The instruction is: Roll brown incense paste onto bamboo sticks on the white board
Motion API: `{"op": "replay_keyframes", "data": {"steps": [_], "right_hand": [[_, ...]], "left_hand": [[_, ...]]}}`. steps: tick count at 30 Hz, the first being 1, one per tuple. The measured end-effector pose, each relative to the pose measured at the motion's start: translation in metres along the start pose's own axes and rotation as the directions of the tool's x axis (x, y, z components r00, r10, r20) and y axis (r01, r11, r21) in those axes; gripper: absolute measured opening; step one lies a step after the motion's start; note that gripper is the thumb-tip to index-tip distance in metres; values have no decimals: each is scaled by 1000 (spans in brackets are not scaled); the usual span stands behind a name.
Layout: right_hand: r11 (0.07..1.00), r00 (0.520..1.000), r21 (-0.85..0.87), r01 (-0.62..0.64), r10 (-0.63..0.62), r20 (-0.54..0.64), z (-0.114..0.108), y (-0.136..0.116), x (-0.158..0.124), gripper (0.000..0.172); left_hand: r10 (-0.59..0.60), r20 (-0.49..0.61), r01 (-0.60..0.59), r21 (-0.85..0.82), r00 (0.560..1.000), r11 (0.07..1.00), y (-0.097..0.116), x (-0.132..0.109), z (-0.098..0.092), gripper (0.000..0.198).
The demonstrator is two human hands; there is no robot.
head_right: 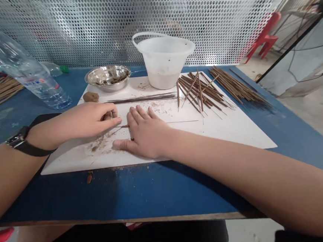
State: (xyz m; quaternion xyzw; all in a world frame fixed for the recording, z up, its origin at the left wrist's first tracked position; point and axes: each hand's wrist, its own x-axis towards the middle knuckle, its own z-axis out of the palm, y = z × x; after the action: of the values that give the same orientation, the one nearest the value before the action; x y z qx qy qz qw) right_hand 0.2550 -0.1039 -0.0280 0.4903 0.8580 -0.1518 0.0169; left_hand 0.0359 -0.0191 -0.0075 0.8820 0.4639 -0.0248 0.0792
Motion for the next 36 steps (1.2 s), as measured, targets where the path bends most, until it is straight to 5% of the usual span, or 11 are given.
{"op": "replay_keyframes", "data": {"steps": [3, 8, 12, 17, 22, 25, 27, 31, 36], "right_hand": [[1000, 999, -5, 19, -19, -35, 3, 3, 0, 124], [990, 990, -11, -139, 139, 37, 8, -32, -26, 130], [984, 984, -10, -177, 177, -19, 7, -25, -11, 127], [998, 992, -3, -70, 69, -108, 6, 12, 9, 129], [999, 996, -16, 33, -34, -76, 8, -2, -16, 127], [991, 986, -133, -17, -5, -168, -9, -4, -28, 111], [969, 980, -218, -116, 76, -184, -28, 9, -33, 85], [909, 968, -345, -234, 250, 2, -54, 53, -41, 33], [892, 956, -398, -213, 275, 104, -51, 72, -37, 34]], "left_hand": [[-2, -5, 2, 4, 1000, 1000, 0, 0, 0, 43], [16, -14, -16, 18, 1000, 1000, -1, 1, 2, 37], [35, -30, -34, 32, 999, 999, 0, 1, 2, 36], [7, -16, -7, 29, 1000, 1000, 4, 0, -1, 41], [19, -20, -18, 30, 1000, 999, 1, 0, 1, 43], [40, -22, -39, 22, 999, 999, -1, 0, 1, 43], [31, 0, -31, 14, 1000, 999, 0, 0, 0, 42], [0, 40, 0, 6, 999, 1000, 4, -1, -3, 40], [10, 29, -10, 4, 1000, 1000, 4, -1, -2, 51]]}}
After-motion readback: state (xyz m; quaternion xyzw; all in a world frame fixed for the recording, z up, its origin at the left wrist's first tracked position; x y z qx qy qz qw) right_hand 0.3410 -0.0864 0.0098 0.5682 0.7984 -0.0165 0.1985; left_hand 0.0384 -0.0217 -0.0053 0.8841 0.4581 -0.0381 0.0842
